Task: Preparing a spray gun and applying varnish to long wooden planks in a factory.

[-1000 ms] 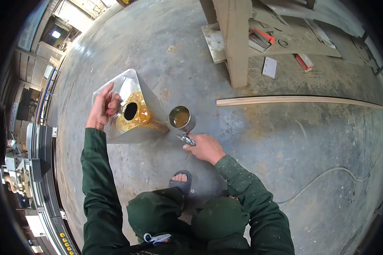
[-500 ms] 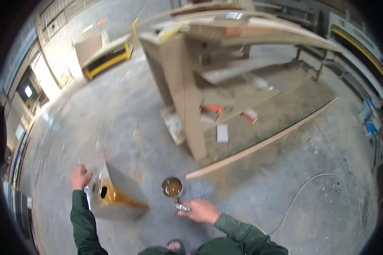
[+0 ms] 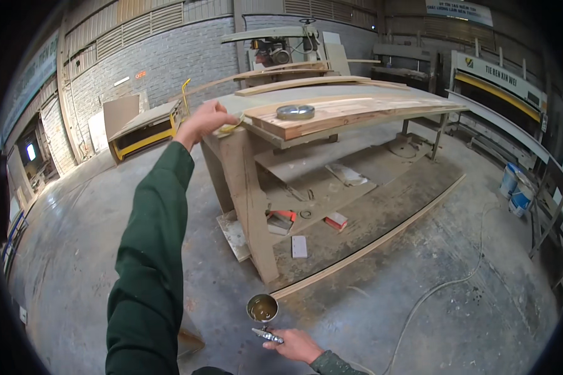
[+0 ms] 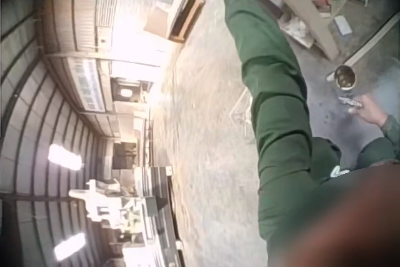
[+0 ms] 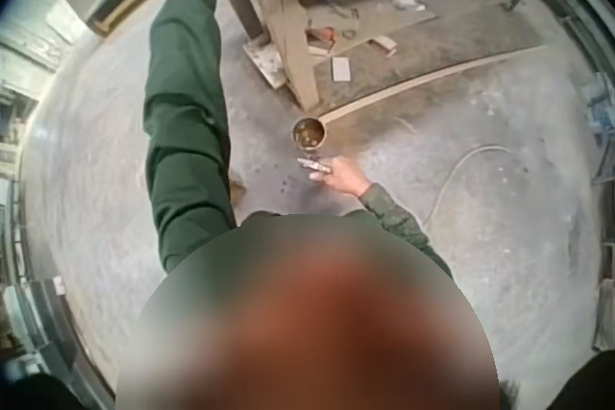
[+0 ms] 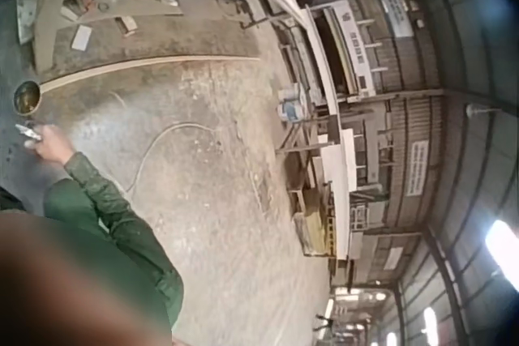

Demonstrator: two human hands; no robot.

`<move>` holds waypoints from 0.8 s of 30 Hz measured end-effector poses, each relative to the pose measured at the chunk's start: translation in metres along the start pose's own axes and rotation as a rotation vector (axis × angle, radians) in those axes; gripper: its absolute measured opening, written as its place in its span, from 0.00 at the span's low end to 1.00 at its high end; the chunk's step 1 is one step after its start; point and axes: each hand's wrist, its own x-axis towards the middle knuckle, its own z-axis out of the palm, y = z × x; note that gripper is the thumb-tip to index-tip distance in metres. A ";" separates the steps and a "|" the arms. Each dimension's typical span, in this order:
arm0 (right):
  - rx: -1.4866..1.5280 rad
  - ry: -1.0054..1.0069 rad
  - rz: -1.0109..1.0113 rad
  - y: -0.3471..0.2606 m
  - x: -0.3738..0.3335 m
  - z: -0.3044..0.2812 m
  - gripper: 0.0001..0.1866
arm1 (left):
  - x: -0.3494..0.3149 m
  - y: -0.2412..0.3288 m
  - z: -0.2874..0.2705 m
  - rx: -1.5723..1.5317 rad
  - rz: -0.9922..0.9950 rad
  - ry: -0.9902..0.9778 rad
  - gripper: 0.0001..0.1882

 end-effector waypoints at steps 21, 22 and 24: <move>0.107 -0.074 -0.105 -0.009 0.021 0.009 0.26 | -0.349 -0.187 -0.083 -0.059 -0.559 -0.040 0.24; 0.097 -0.099 -0.093 -0.016 0.024 0.011 0.26 | -0.391 -0.213 -0.077 -0.070 -0.657 0.021 0.23; 0.093 -0.132 -0.099 -0.024 0.031 0.022 0.26 | -0.461 -0.256 -0.079 0.146 -0.769 -0.028 0.32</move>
